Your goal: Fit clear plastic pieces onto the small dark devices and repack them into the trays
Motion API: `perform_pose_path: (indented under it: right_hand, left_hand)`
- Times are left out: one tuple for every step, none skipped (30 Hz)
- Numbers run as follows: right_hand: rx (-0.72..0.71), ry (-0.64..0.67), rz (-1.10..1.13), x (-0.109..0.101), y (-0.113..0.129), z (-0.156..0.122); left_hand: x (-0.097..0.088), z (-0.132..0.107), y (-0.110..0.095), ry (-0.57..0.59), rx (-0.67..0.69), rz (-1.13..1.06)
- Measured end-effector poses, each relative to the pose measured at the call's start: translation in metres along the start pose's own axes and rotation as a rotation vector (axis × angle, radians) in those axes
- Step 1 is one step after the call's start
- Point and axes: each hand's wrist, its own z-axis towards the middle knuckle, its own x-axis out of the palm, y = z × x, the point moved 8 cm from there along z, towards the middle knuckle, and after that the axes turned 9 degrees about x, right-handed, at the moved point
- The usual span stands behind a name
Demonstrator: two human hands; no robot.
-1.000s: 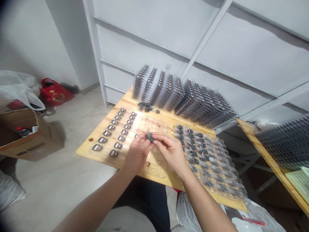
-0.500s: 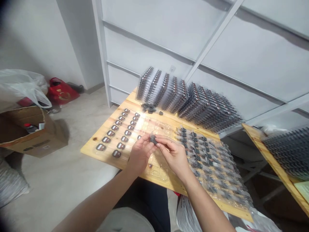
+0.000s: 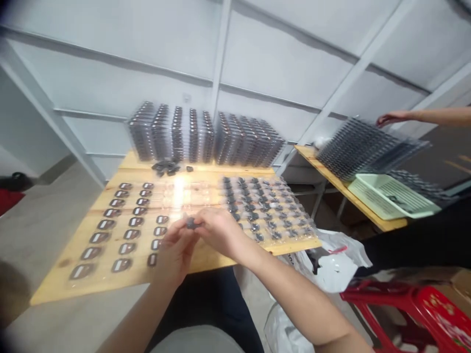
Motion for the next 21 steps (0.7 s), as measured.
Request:
perform_pose_path:
  right_hand:
    - [0.039,-0.006,0.006,-0.007,-0.008,-0.006]
    - [0.07,-0.017,0.015,-0.016,-0.016,-0.012]
    - [0.095,-0.032,0.03,-0.025,-0.025,-0.02]
    - [0.119,-0.044,0.05,-0.034,-0.034,-0.027]
    - [0.14,-0.049,0.075,-0.044,-0.044,-0.034]
    - [0.162,-0.052,0.102,-0.054,-0.055,-0.041]
    - [0.183,-0.055,0.129,-0.065,-0.068,-0.048]
    - [0.203,-0.061,0.15,-0.076,-0.083,-0.055]
    - [0.22,-0.078,0.159,-0.087,-0.1,-0.062]
    - [0.232,-0.103,0.151,-0.099,-0.118,-0.069]
    - [0.244,-0.132,0.118,-0.11,-0.138,-0.076]
    - [0.253,-0.15,0.059,-0.118,-0.157,-0.082]
    - [0.257,-0.152,-0.021,-0.123,-0.176,-0.088]
    - [0.257,-0.136,-0.098,-0.126,-0.193,-0.093]
    - [0.245,-0.107,-0.163,-0.125,-0.208,-0.097]
    - [0.225,-0.075,-0.211,-0.123,-0.219,-0.1]
    - [0.197,-0.046,-0.242,-0.119,-0.227,-0.102]
    - [0.162,-0.023,-0.263,-0.115,-0.232,-0.103]
    - [0.123,-0.01,-0.279,-0.112,-0.234,-0.103]
    - [0.084,-0.004,-0.293,-0.109,-0.234,-0.103]
    - [0.051,0.0,-0.306,-0.106,-0.233,-0.102]
  left_hand:
    - [0.007,-0.001,0.008,0.009,-0.02,0.007]
    - [0.014,-0.002,0.018,0.017,-0.042,0.016]
    - [0.023,-0.004,0.028,0.027,-0.065,0.026]
    - [0.032,-0.005,0.039,0.041,-0.084,0.034]
    - [0.042,-0.006,0.05,0.062,-0.103,0.046]
    - [0.052,-0.007,0.061,0.092,-0.123,0.067]
    - [0.062,-0.008,0.072,0.127,-0.14,0.097]
    - [0.07,-0.009,0.083,0.155,-0.153,0.136]
    - [0.077,-0.01,0.093,0.182,-0.163,0.188]
    - [0.082,-0.011,0.102,0.209,-0.169,0.255]
    - [0.086,-0.013,0.109,0.241,-0.159,0.329]
    - [0.089,-0.014,0.113,0.282,-0.127,0.41]
    - [0.093,-0.015,0.116,0.34,-0.077,0.498]
    - [0.098,-0.017,0.118,0.414,-0.014,0.592]
    - [0.103,-0.019,0.119,0.499,0.059,0.687]
    - [0.109,-0.021,0.121,0.585,0.142,0.783]
    - [0.116,-0.024,0.123,0.674,0.224,0.881]
    - [0.123,-0.026,0.126,0.762,0.302,0.978]
    - [0.129,-0.028,0.131,0.846,0.379,1.071]
    - [0.136,-0.03,0.136,0.923,0.455,1.16]
    - [0.143,-0.03,0.142,0.993,0.527,1.244]
